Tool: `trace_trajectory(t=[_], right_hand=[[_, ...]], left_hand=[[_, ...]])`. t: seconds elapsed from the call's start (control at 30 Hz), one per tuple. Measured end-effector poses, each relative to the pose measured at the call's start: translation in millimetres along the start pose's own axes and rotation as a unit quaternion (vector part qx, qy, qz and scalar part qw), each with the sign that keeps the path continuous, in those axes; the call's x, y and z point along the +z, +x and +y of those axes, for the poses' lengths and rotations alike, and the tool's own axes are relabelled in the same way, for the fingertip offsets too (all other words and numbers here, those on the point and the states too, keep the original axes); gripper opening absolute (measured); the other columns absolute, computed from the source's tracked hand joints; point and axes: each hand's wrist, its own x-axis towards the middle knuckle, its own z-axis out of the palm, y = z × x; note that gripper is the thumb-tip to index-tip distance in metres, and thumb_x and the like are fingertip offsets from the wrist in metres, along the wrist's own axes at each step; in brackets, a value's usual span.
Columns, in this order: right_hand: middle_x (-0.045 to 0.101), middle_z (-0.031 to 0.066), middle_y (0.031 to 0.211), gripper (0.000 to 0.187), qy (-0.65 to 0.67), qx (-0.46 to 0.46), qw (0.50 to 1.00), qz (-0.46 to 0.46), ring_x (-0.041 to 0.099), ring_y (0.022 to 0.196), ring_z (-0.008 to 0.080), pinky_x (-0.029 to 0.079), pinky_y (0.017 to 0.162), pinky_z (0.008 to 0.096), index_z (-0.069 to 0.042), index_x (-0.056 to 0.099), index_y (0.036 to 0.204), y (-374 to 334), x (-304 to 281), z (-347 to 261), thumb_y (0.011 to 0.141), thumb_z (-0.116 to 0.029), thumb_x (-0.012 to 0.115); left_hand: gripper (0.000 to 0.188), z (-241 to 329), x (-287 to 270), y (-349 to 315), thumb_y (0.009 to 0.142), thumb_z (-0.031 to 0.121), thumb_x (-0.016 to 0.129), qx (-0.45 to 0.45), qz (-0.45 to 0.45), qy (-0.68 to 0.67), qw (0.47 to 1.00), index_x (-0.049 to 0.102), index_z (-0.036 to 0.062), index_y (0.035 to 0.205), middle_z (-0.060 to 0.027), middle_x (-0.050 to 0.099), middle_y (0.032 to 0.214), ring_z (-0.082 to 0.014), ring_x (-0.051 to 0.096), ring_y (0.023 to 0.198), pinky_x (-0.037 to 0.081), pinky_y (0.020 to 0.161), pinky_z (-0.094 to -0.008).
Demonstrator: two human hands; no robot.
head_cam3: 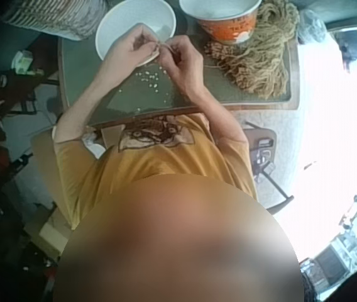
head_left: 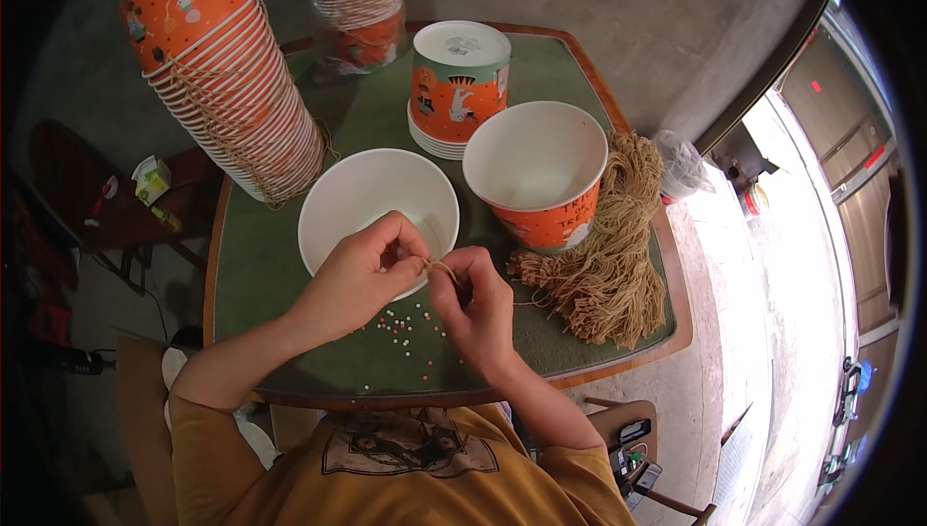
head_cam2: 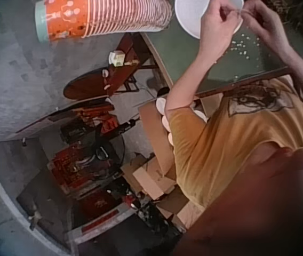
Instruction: Thread string through holes in paper tubs and stack them.
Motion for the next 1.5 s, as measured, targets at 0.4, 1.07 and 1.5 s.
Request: trace_trajectory(t=[0.4,1.07,1.5], right_hand=[[0.057,-0.0031,0.075,0.012,0.217,0.148,0.965,0.025,0.047,0.061,0.0021,0.039,0.054,0.0180,-0.003,0.053,0.092,2,5,-1,0.096,-0.013,0.057],[0.060,0.0033,0.081,0.018,0.124,0.007,0.992,0.005,0.056,0.067,0.0047,0.043,0.052,0.0194,-0.006,0.047,0.101,2,-7,14,0.090,0.000,0.060],[0.063,0.0042,0.085,0.006,0.078,0.023,0.996,-0.036,0.060,0.069,0.0080,0.047,0.054,0.0216,-0.003,0.057,0.094,4,-15,9,0.090,-0.004,0.061]], left_hand=[[0.012,4,-2,6,0.089,0.001,0.060,0.037,-0.040,-0.036,0.998,0.052,0.0065,0.096,0.0043,0.055,0.086,-0.0035,0.053,0.079,0.045,0.073,-0.0222],[0.017,2,0,11,0.089,0.003,0.060,0.032,-0.055,-0.047,0.997,0.052,0.0054,0.104,0.0026,0.056,0.088,-0.0054,0.054,0.080,0.046,0.076,-0.0244],[0.018,10,9,4,0.086,-0.002,0.059,0.161,-0.009,0.135,0.978,0.053,0.0052,0.102,-0.0024,0.057,0.086,-0.0127,0.057,0.077,0.049,0.071,-0.0299]])
